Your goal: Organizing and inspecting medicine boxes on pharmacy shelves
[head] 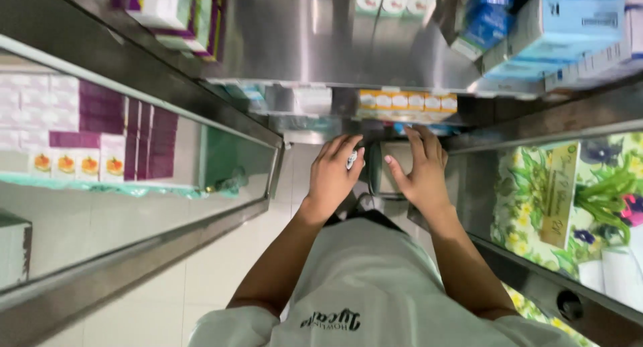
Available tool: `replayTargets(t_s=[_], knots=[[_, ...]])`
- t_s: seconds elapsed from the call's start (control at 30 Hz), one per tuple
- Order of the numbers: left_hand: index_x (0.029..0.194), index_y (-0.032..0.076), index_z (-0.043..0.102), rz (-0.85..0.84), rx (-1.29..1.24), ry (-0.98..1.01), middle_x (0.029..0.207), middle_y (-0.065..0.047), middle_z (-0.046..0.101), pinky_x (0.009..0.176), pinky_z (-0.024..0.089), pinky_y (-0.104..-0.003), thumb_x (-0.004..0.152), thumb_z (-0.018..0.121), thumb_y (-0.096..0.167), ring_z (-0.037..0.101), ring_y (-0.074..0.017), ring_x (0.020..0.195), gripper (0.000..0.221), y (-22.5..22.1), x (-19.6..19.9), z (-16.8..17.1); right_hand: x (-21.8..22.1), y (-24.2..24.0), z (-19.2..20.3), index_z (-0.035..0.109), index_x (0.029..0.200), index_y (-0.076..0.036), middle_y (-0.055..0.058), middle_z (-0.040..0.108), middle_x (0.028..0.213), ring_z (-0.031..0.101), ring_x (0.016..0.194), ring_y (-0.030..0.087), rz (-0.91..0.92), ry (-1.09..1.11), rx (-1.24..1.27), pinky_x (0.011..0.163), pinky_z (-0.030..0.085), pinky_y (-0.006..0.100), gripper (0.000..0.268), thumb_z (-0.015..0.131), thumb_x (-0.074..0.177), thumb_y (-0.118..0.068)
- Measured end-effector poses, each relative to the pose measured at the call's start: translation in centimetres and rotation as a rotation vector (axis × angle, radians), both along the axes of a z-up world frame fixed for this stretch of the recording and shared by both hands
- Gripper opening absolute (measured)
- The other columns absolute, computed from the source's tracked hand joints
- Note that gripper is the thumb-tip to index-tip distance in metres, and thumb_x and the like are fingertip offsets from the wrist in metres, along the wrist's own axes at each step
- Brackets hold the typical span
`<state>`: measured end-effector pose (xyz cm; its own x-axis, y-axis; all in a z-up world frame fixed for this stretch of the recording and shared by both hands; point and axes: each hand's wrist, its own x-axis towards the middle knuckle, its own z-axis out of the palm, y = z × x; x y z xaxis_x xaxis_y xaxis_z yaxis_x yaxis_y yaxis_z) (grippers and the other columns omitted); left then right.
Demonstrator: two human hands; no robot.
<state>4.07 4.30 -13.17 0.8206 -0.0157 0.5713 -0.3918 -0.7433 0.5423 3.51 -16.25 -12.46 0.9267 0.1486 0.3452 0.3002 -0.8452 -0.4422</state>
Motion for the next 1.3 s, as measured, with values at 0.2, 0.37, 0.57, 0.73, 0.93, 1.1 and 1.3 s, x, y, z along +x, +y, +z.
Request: replayTargets(t_s=[0.2,0.37,0.57,0.73,0.93,1.1,1.3], knots=[[0.120,0.018,0.073,-0.005,-0.058,-0.088,0.111,-0.004,0.072,0.078,0.060,-0.037,0.094,0.071,0.026,0.073,-0.0270,0.097,0.027,3.7,8.1,0.1,7.3,4.0,-0.5,0.054,0.148,-0.008,0.019,0.053,0.136,0.054,0.127,0.045,0.012,-0.091,0.087,0.094,0.047,0.060,0.066,0.075,0.091,-0.035],[0.121,0.015,0.072,-0.062,-0.148,-0.138,0.110,-0.009,0.072,0.079,0.060,-0.040,0.095,0.072,0.024,0.072,-0.0326,0.099,0.028,4.6,14.9,-0.5,14.4,6.5,-1.2,0.055,0.146,-0.006,0.021,0.055,0.132,0.057,0.122,0.044,-0.042,-0.215,0.100,0.097,0.047,0.056,0.063,0.075,0.094,-0.035],[0.124,0.012,0.070,-0.102,-0.196,-0.100,0.112,-0.013,0.071,0.083,0.060,-0.043,0.092,0.075,0.025,0.073,-0.0367,0.101,0.035,3.1,21.7,-2.3,20.3,8.0,0.2,0.047,0.150,-0.002,0.022,0.057,0.125,0.061,0.114,0.046,-0.074,-0.286,0.187,0.092,0.050,0.056,0.066,0.075,0.095,-0.025],[0.126,0.009,0.066,-0.105,-0.213,-0.081,0.114,-0.018,0.070,0.083,0.060,-0.051,0.087,0.078,0.022,0.071,-0.0427,0.102,0.043,1.6,25.8,-1.2,24.4,8.2,0.1,0.040,0.157,-0.006,0.019,0.059,0.116,0.065,0.105,0.044,-0.095,-0.365,0.158,0.088,0.053,0.053,0.072,0.074,0.094,-0.016],[0.147,0.023,0.055,-0.059,-0.192,0.016,0.133,-0.009,0.064,0.091,0.060,-0.053,0.086,0.079,0.028,0.069,-0.0384,0.115,0.066,0.1,28.4,-1.7,25.5,8.1,-0.1,0.048,0.153,-0.008,0.016,0.056,0.113,0.066,0.101,0.041,-0.135,-0.411,0.106,0.082,0.056,0.049,0.064,0.073,0.094,-0.015],[0.158,0.020,0.041,-0.264,-0.205,-0.006,0.152,-0.016,0.052,0.105,0.054,-0.056,0.092,0.077,0.018,0.057,-0.0431,0.134,0.075,0.3,27.5,-0.4,23.2,8.2,-1.0,0.060,0.126,-0.007,0.016,0.056,0.135,0.065,0.118,0.039,-0.053,-0.508,0.135,0.087,0.060,0.044,0.028,0.066,0.098,-0.009],[0.152,0.013,0.048,-0.246,-0.189,0.004,0.141,-0.019,0.060,0.107,0.052,-0.048,0.095,0.077,0.032,0.062,-0.0417,0.128,0.066,1.7,24.1,-1.5,19.9,7.1,0.6,0.051,0.137,0.001,0.021,0.055,0.132,0.059,0.122,0.046,0.139,-0.369,0.482,0.089,0.058,0.048,0.038,0.064,0.101,-0.002]])
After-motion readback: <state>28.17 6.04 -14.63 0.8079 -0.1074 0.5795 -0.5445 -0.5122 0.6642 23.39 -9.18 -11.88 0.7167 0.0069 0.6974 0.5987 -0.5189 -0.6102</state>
